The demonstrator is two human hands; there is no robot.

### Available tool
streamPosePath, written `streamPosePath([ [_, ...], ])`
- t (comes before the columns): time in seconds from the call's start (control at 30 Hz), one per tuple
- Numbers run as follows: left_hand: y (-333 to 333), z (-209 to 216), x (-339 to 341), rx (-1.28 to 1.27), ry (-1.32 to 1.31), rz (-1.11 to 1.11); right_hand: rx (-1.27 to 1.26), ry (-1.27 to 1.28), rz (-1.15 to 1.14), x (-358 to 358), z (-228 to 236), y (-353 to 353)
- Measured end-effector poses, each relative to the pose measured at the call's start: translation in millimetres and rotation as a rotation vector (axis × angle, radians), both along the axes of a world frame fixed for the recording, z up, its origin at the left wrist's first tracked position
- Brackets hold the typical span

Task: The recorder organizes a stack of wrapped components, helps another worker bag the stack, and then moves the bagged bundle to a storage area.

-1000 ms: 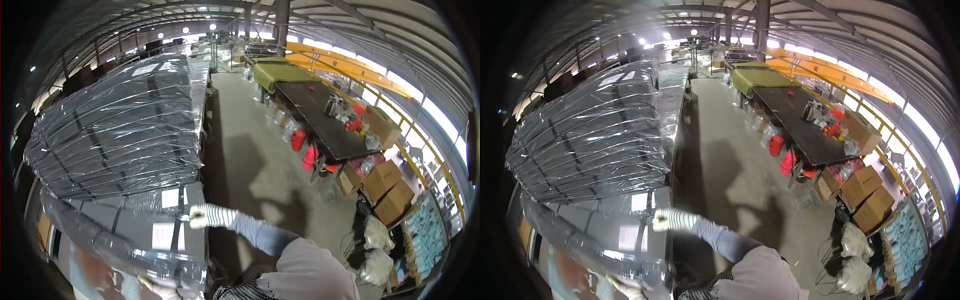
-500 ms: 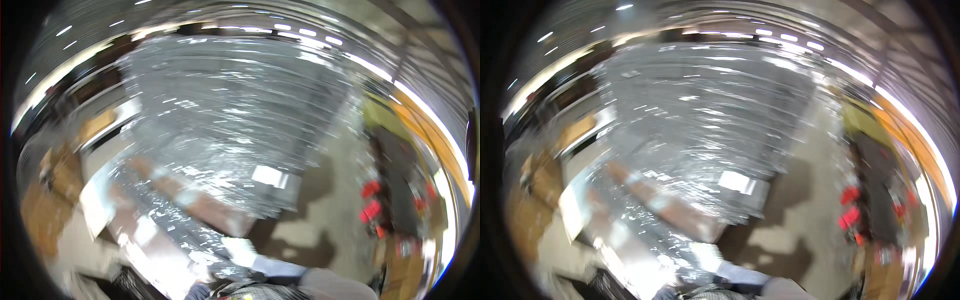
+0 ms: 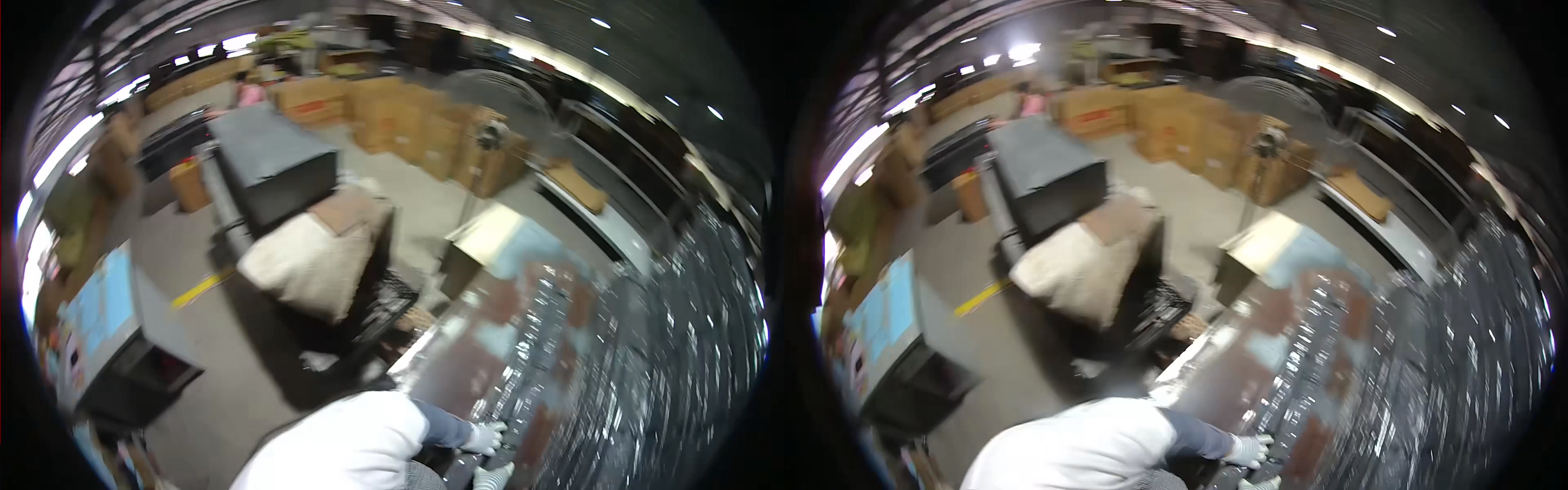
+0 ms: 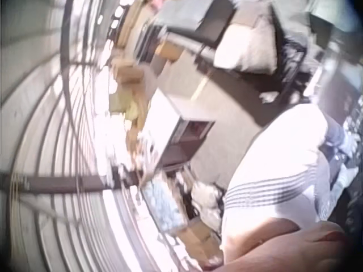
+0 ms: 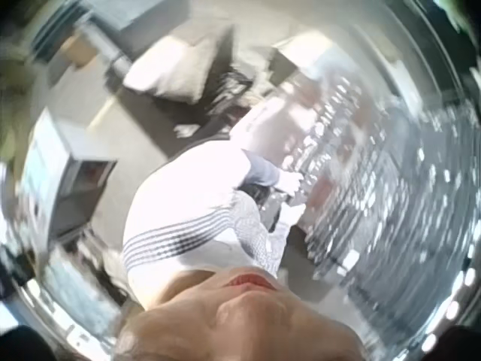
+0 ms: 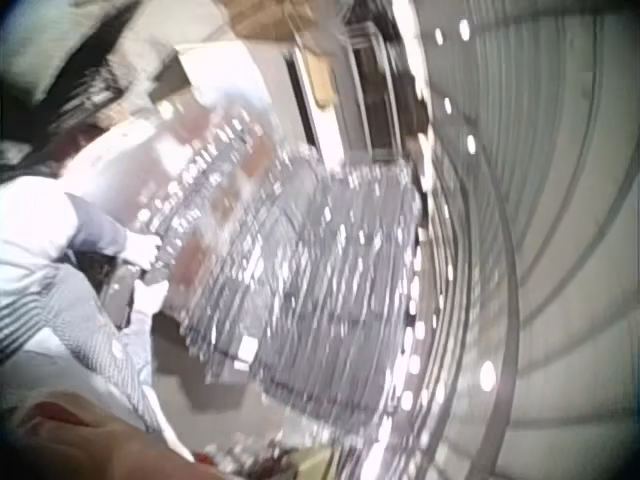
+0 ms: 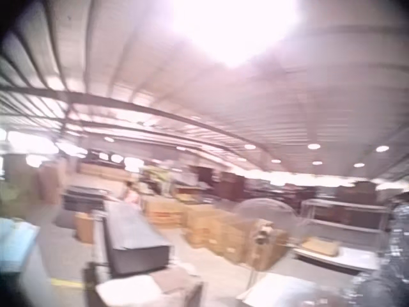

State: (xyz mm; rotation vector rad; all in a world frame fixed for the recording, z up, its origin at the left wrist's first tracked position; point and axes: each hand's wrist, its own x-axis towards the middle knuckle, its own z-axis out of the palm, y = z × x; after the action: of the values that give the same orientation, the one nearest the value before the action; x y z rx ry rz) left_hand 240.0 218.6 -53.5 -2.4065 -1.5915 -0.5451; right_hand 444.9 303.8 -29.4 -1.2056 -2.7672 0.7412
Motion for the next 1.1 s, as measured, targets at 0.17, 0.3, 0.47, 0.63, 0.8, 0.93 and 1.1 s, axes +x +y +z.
streamPosePath([
  [0.17, -41.4, 25.5, 6.9, 0.002, -0.009, -0.139, -0.253, 0.128, 0.185, 10.1, 6.1, 17.4],
  [0.3, -85.7, 28.9, 32.7, -0.188, -0.192, 0.048, -0.126, 0.166, 0.426, 36.6, 49.9, -13.8],
  [0.47, -118.7, 26.6, 47.3, -0.293, -0.272, 0.238, -0.404, -0.122, 0.485, 12.4, 71.7, -30.8],
  [0.63, -156.1, 28.5, 43.6, -0.343, -0.339, 0.45, -0.208, 0.053, 0.758, -40.7, 59.5, -35.3],
  [0.8, -197.5, 57.1, 1.1, -0.439, -0.27, 0.742, 0.045, 0.14, 0.789, -133.0, 94.2, -100.0],
  [0.93, -245.1, 113.2, -43.7, -0.49, -0.299, 0.755, 0.213, 0.146, 0.664, -193.6, 87.3, -143.3],
  [1.1, -292.9, 133.5, -77.2, -0.423, -0.303, 0.886, 0.308, -0.017, 0.734, -251.9, 131.3, -201.5],
])
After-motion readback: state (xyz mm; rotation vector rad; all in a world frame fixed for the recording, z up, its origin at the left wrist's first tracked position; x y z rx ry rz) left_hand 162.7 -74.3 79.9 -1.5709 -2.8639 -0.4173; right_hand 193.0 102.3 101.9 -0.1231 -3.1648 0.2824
